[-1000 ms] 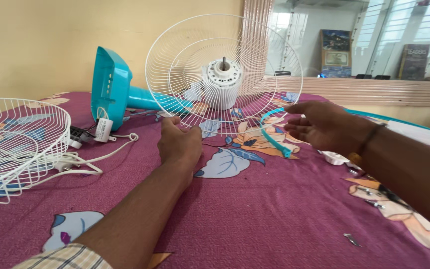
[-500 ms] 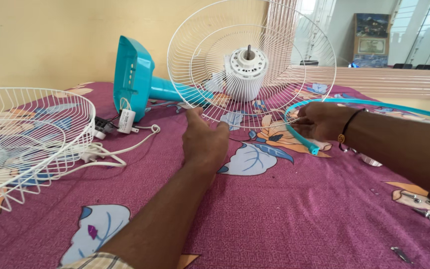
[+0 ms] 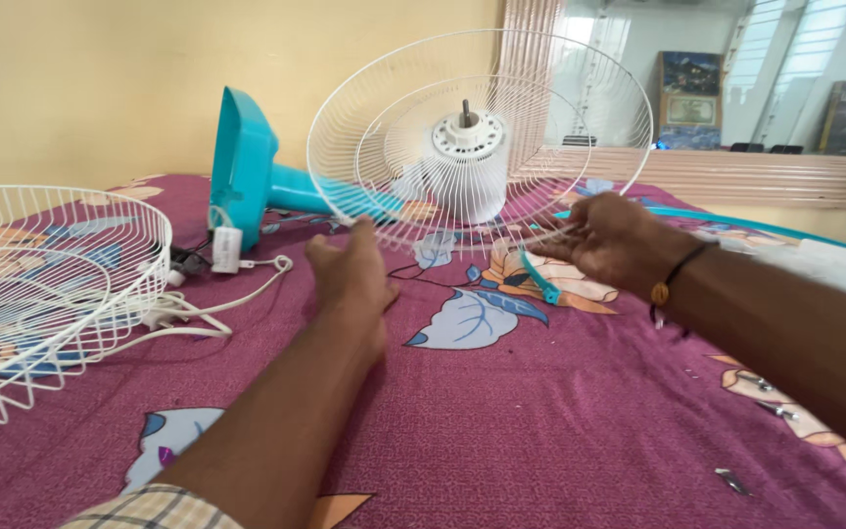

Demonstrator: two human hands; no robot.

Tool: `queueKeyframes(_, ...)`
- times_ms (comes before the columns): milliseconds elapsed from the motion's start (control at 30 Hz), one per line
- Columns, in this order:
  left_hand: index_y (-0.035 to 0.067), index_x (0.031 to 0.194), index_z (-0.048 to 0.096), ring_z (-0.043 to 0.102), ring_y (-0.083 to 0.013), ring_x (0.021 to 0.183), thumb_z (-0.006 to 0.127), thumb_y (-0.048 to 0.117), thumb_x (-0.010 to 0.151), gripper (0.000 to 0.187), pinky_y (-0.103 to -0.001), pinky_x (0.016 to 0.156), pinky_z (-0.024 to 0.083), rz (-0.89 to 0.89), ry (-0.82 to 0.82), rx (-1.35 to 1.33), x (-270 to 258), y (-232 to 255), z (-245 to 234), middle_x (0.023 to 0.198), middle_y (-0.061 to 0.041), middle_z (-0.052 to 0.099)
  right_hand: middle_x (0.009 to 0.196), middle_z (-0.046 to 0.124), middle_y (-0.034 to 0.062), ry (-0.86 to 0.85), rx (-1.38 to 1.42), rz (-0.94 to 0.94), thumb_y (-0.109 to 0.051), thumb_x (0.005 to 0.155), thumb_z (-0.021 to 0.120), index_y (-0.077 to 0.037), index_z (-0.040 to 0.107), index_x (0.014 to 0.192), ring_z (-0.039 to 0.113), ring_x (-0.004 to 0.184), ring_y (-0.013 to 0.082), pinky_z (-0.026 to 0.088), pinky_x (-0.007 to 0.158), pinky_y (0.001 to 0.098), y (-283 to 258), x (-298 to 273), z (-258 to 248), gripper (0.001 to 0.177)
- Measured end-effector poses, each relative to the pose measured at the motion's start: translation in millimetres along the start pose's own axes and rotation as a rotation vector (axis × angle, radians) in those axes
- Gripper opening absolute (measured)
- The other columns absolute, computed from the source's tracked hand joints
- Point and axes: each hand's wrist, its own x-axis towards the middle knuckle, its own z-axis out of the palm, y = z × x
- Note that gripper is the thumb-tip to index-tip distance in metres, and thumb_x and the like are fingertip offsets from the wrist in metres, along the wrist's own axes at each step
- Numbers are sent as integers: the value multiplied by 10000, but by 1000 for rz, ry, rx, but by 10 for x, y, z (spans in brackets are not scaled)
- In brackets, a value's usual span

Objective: The person assembles an electric fan by attaching the front wire cage to the motor housing, mounting the fan blade onto the central hub, and securing it with a plastic nut. The person then rotates the nut clockwise to tighten the blade in place.

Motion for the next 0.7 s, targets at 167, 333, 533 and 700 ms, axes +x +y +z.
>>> queueKeyframes(167, 195, 1542, 284, 542, -289, 1293, 509, 525, 946, 717, -572, 959, 529, -105, -25, -202, 82, 59, -82, 1480, -81, 454, 1340, 493, 252, 84, 28, -47, 71, 1014, 284, 42, 160, 1468, 606, 1289, 411, 471, 1089, 510, 105, -486, -234, 472)
queueKeyframes(333, 164, 1420, 508, 623, -290, 1222, 457, 582, 972, 615, -526, 1005, 490, -138, -116, -300, 125, 163, -155, 1381, -123, 611, 1341, 522, 246, 5, 7, -135, -1, 1019, 274, -59, 282, 1519, 619, 1253, 377, 513, 1038, 443, 4, -987, -472, 503)
queueKeyframes(533, 26, 1357, 523, 738, -334, 1019, 566, 360, 993, 496, -562, 842, 637, 54, -268, -306, 117, 493, -261, 1254, -186, 681, 1408, 548, 274, 51, 78, -85, 22, 973, 306, -37, 371, 1441, 650, 1269, 376, 521, 1009, 435, -18, -1548, -638, 477)
queueKeyframes(700, -40, 1268, 508, 778, -392, 802, 571, 199, 970, 387, -509, 671, 664, 121, -81, -80, -91, 702, -388, 1091, -240, 707, 1445, 502, 305, -12, 105, -94, 31, 945, 375, 8, 377, 1441, 620, 1319, 395, 512, 997, 521, 145, -1727, -723, 496)
